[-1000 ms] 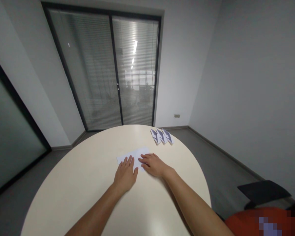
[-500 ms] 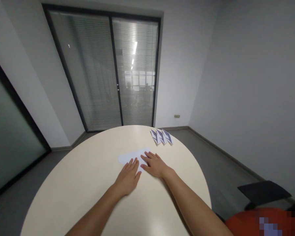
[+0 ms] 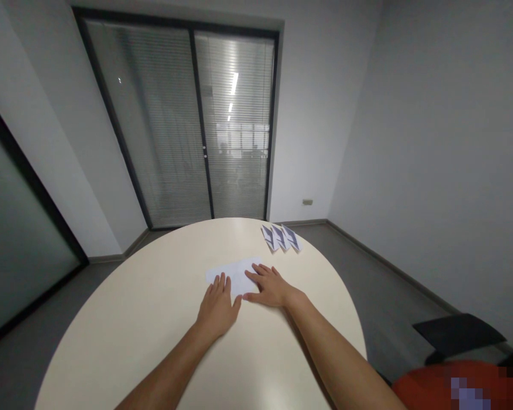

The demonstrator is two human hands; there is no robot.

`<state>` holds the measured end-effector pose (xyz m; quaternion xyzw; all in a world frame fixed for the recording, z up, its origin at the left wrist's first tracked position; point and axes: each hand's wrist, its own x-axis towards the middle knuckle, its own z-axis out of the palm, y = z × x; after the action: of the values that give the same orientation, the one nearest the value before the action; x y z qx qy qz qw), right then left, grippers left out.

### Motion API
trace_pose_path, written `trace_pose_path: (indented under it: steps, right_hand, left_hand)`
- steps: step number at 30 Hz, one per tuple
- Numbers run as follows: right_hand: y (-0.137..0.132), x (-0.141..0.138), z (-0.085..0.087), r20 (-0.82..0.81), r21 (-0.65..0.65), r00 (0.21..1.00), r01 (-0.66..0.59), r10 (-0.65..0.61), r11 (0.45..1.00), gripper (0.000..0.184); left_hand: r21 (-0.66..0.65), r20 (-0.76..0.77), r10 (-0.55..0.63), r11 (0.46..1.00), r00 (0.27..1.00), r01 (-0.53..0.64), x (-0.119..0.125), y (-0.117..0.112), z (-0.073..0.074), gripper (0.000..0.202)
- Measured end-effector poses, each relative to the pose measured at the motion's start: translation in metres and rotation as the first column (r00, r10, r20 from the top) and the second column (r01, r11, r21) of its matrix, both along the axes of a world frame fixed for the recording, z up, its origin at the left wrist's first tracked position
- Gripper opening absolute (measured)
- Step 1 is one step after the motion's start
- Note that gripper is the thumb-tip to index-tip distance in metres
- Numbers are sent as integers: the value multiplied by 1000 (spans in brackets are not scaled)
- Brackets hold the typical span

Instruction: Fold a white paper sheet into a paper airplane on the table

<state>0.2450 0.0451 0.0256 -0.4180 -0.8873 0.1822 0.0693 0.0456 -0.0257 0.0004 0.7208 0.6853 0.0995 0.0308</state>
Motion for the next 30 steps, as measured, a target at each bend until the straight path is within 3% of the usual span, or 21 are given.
trace_pose_path:
  steps: [4,10,17,20,30]
  right_hand:
    - [-2,2,4,1,41,1000,-25,25,999,93]
    - [0,0,4,-34,192,986,-151,160,970,71]
    - [4,-6,-8,-36,136,997,-60,65,989,60]
    - [2,-5,-5,-32,126,998,-55,59,991,59]
    - [-2,-1,0,-10,195,996,-87,90,977,66]
  left_hand:
    - [2,42,-11,1000,999,11,-4,5,2,67]
    - [-10,24,-49,999,998,50,-6,2,7,64]
    - [-49,92,-268,961,959,273,-2,-8,16,56]
    - [-48,116,-302,950,946,309,-6,-8,17,54]
    - [-31,-40,-94,995,995,93,-11,2,14,58]
